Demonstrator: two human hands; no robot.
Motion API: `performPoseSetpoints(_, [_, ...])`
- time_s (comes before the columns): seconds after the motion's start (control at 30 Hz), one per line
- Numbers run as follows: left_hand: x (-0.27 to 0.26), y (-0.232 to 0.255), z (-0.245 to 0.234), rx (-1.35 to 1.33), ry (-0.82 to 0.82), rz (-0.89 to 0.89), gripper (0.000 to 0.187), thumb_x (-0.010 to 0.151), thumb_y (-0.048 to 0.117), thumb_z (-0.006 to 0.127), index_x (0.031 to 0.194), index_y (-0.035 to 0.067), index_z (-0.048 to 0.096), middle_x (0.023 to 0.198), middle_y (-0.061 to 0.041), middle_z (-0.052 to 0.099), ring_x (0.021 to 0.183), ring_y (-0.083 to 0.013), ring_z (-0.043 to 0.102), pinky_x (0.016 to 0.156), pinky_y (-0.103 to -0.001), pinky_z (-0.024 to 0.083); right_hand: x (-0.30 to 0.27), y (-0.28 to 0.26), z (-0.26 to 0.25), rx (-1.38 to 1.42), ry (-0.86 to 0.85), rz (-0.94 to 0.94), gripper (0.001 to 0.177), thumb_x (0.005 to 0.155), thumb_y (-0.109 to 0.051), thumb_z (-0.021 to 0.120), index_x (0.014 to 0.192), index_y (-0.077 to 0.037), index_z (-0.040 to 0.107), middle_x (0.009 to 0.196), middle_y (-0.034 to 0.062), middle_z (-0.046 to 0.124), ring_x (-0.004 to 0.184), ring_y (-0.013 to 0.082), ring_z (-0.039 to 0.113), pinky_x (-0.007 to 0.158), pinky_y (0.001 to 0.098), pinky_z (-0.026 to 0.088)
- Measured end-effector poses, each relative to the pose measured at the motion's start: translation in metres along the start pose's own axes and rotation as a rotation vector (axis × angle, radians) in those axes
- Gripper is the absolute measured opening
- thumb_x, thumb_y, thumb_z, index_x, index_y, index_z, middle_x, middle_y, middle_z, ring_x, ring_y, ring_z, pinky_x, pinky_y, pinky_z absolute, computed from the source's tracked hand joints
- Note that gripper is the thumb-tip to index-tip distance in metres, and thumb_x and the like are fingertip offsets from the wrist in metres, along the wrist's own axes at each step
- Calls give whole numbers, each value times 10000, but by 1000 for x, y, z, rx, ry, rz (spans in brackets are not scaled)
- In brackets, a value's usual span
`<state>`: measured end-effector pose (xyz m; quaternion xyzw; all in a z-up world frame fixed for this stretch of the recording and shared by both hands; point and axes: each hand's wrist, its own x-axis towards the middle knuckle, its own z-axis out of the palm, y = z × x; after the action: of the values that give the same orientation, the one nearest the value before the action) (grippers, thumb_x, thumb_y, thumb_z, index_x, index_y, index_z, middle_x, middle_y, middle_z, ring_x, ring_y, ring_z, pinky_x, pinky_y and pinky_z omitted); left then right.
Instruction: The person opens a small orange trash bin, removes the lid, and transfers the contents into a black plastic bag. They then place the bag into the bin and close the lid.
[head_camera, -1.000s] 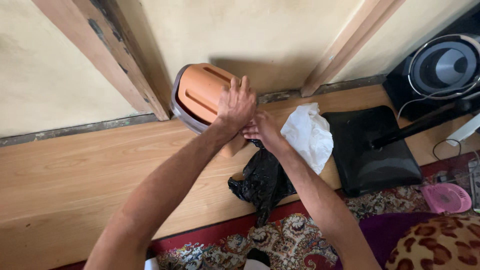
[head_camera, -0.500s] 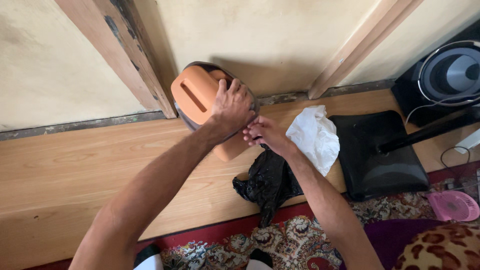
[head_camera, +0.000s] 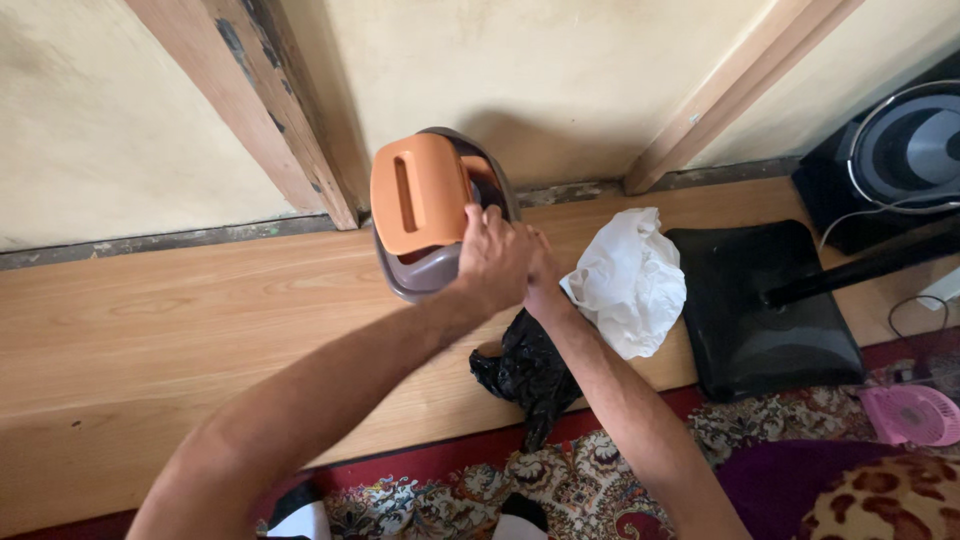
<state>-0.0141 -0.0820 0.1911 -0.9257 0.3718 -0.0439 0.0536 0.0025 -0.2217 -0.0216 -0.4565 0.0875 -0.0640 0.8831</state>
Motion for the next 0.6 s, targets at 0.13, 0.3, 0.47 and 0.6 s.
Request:
performPoseSetpoints(0.13, [2, 12, 31, 20, -15, -27, 391, 754, 284, 770, 1073, 59, 745, 965, -88, 735, 1008, -263, 619, 916, -429, 345, -15, -10, 1, 14, -180, -53, 206, 987, -184, 606, 1172, -93, 604, 1119, 76, 659, 1048, 205, 649, 915, 385, 531])
performPoseSetpoints(0.3, [14, 21, 41, -9, -94, -145, 215, 827, 210, 736, 1016, 112, 768, 951, -66, 736, 988, -283, 675, 909, -465, 354, -29, -17, 6, 191, -160, 90, 310, 923, -114, 646, 1226, -84, 590, 1189, 106, 652, 1114, 234, 658, 983, 404, 529])
performPoseSetpoints(0.47, [21, 9, 39, -118, -174, -222, 178, 859, 167, 750, 1027, 114, 778, 994, -73, 737, 958, -248, 722, 959, -435, 349, -23, -17, 8, -151, -206, -43, 405, 959, -21, 623, 1357, -25, 548, 1293, 100, 602, 1190, 215, 622, 1012, 368, 522])
performPoseSetpoints(0.6, [18, -2, 31, -229, -216, -261, 314, 783, 259, 837, 1039, 91, 764, 1046, -100, 708, 948, -245, 732, 996, -439, 358, -24, -14, 19, -47, -136, 101, 456, 1004, -27, 606, 1449, -13, 503, 1278, 94, 622, 1166, 201, 617, 984, 335, 528])
